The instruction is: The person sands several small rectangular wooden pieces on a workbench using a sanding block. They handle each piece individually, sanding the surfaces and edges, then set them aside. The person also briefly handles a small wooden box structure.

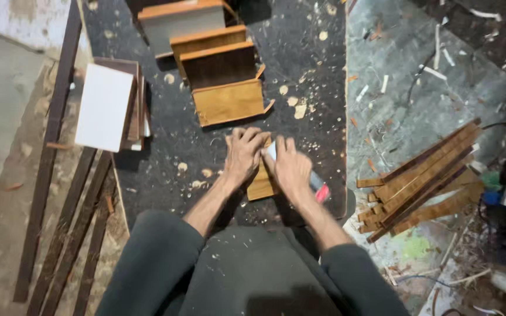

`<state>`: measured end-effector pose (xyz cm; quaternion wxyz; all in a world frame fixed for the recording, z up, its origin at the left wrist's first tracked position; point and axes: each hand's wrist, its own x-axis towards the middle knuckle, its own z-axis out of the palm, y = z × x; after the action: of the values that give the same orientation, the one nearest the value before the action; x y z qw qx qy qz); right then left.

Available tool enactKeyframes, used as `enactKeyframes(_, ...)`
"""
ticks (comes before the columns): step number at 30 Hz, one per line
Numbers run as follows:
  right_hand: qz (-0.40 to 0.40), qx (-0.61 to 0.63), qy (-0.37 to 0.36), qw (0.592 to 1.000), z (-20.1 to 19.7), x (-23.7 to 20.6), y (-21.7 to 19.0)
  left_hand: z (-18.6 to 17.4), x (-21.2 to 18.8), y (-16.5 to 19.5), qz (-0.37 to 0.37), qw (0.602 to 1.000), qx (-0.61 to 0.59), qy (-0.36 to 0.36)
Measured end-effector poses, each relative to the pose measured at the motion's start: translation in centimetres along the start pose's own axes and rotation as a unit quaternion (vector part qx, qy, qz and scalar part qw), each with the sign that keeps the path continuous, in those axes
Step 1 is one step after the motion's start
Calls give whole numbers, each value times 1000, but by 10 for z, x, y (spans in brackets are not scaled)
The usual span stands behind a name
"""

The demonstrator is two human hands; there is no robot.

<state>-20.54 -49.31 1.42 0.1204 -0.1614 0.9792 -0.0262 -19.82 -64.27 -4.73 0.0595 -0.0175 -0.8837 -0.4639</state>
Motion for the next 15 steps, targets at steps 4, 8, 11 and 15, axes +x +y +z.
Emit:
enactKeyframes(4, 2, 88, 38, 995, 7, 14, 3, 3, 0, 3, -20, 1000, -14, -1)
enactKeyframes(8, -14, 48, 10, 999, 6, 16, 8, 2, 10, 1, -22, 1000, 12, 2)
enactKeyframes(11, -69, 58, 14, 996, 2, 16, 15, -7, 13, -4, 3, 999, -4, -44)
enactKeyframes(15, -15, 80, 21, 996, 2, 6, 19, -15, 7, -15, 85, 986, 28, -139)
